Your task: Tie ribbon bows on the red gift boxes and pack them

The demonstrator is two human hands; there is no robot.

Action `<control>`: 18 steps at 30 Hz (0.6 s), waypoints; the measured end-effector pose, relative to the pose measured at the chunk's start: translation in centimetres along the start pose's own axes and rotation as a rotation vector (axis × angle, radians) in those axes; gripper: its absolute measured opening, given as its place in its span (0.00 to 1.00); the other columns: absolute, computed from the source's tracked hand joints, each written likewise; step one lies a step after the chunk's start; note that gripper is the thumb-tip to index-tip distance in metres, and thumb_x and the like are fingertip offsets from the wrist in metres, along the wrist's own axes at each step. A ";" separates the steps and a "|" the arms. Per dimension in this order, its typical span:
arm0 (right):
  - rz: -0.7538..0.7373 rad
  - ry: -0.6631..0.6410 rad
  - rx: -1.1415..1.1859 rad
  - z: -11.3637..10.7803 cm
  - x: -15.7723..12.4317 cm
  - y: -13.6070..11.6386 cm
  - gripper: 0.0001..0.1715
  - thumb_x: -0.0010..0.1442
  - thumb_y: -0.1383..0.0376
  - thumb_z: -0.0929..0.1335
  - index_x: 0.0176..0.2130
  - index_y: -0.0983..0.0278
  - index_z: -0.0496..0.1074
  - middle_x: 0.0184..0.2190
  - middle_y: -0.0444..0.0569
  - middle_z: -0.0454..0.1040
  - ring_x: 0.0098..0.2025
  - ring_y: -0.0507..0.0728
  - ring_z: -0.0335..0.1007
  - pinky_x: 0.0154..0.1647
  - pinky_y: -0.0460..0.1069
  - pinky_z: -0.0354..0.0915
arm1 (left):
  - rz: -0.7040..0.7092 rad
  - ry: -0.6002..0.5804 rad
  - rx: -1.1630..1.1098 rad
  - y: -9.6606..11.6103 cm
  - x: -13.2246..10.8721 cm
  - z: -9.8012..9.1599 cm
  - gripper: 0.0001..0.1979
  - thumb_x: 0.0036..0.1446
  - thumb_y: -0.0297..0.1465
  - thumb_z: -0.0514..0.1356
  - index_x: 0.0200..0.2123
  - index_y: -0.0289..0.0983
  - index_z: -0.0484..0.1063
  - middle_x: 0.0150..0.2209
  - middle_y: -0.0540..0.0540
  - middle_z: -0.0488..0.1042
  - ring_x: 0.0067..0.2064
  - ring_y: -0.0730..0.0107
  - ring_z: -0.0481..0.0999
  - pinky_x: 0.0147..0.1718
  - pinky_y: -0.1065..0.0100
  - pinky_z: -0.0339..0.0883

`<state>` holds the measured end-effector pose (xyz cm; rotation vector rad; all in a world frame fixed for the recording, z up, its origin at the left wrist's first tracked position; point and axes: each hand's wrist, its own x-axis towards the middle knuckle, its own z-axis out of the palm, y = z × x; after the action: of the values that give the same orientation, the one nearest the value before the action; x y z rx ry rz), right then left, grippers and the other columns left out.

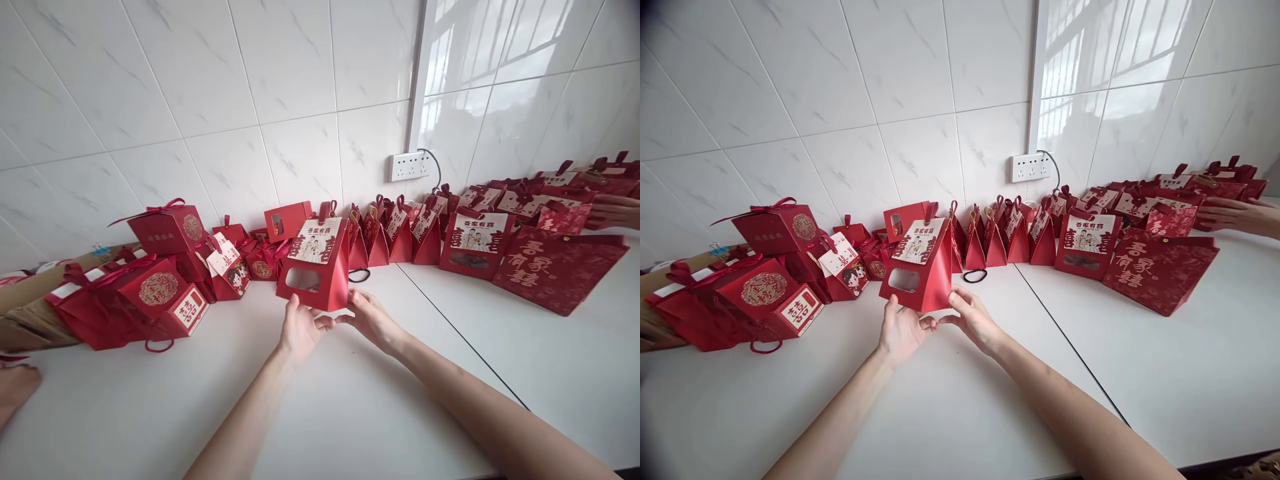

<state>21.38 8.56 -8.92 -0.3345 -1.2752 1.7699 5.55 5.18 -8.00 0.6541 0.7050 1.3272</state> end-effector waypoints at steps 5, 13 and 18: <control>-0.017 0.001 0.001 -0.1 -0.1 -0.1 0.29 0.56 0.46 0.69 0.50 0.59 0.70 0.52 0.53 0.72 0.53 0.62 0.68 0.48 0.56 0.68 | 0.032 -0.075 0.080 -0.2 0.1 -0.4 0.26 0.39 0.47 0.70 0.37 0.35 0.75 0.36 0.44 0.79 0.36 0.61 0.77 0.37 0.63 0.65; -0.029 -0.003 0.027 -0.3 -0.1 -0.1 0.29 0.56 0.48 0.70 0.53 0.57 0.69 0.51 0.52 0.73 0.52 0.62 0.69 0.51 0.57 0.67 | 0.025 -0.170 0.197 -0.1 -0.5 -0.2 0.12 0.48 0.34 0.62 0.38 0.44 0.76 0.47 0.44 0.77 0.51 0.45 0.70 0.45 0.53 0.61; -0.027 0.002 0.008 -0.3 -0.2 -0.3 0.26 0.56 0.50 0.71 0.52 0.57 0.72 0.50 0.50 0.74 0.51 0.60 0.70 0.49 0.56 0.68 | 0.027 -0.146 0.164 0.2 -0.6 0.1 0.14 0.48 0.40 0.61 0.39 0.44 0.77 0.45 0.45 0.78 0.46 0.48 0.71 0.43 0.53 0.62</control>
<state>21.83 8.66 -8.85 -0.3130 -1.2657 1.7512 5.40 4.58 -7.75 0.8861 0.6924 1.2410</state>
